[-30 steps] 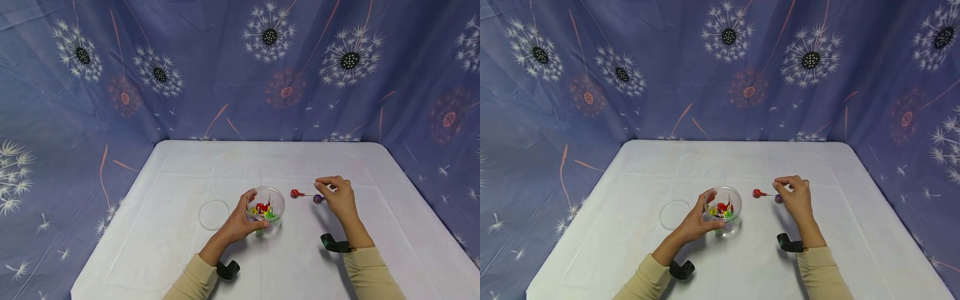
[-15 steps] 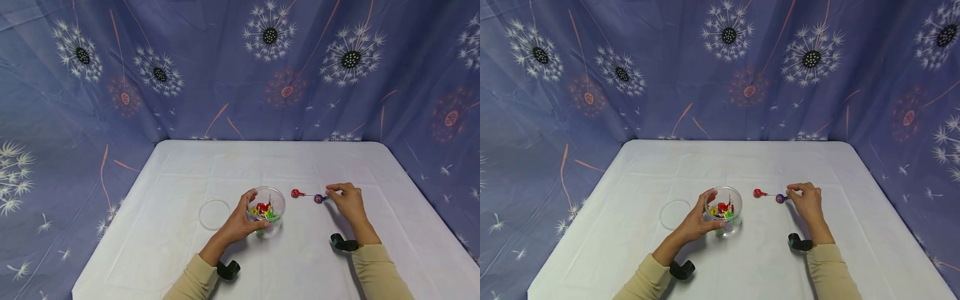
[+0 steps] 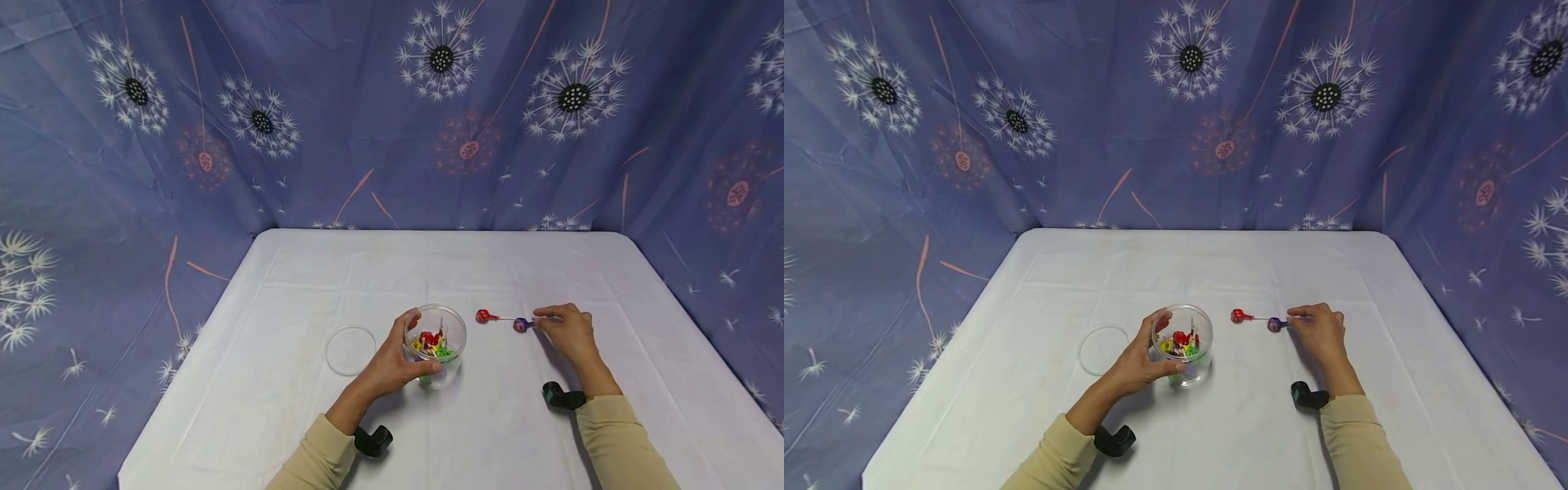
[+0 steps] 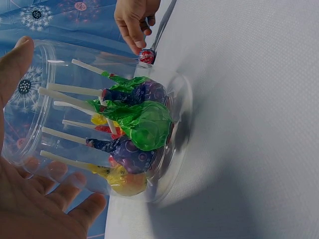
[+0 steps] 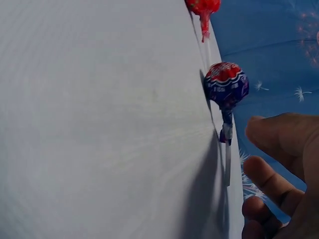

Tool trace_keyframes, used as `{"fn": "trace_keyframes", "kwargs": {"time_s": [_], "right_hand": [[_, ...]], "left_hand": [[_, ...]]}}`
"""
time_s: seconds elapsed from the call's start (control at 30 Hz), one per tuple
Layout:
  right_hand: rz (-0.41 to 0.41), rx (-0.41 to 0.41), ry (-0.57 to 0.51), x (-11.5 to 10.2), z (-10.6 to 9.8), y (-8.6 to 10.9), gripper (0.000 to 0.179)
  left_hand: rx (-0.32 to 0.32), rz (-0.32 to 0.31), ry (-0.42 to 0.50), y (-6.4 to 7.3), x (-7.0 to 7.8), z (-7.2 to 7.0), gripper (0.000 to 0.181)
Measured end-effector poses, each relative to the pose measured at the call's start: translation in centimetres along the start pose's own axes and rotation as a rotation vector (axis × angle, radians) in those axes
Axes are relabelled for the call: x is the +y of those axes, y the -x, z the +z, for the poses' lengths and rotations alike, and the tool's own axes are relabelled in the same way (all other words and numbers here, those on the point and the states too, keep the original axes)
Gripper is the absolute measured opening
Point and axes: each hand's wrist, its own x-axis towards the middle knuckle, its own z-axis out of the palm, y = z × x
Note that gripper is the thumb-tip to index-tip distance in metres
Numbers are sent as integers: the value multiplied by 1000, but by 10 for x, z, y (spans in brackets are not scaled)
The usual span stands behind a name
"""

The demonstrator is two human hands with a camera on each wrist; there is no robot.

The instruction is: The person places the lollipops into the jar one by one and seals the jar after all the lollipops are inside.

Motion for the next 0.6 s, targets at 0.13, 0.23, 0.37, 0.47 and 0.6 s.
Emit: {"fn": "trace_keyframes", "kwargs": {"time_s": [0.13,0.23,0.37,0.47,0.6], "right_hand": [[6,-33,29,3,2,-1,22],[3,-45,46,6,4,-1,22],[0,-51,50,10,5,-2,22],[7,-49,53,11,6,-2,22],[10,-40,55,13,8,-1,21]], "left_hand": [[0,-11,2,0,0,0,98],[0,-16,3,-1,0,0,98],[3,-22,1,0,1,0,98],[3,-21,1,-1,1,0,98],[5,-14,2,-1,0,1,98]]}}
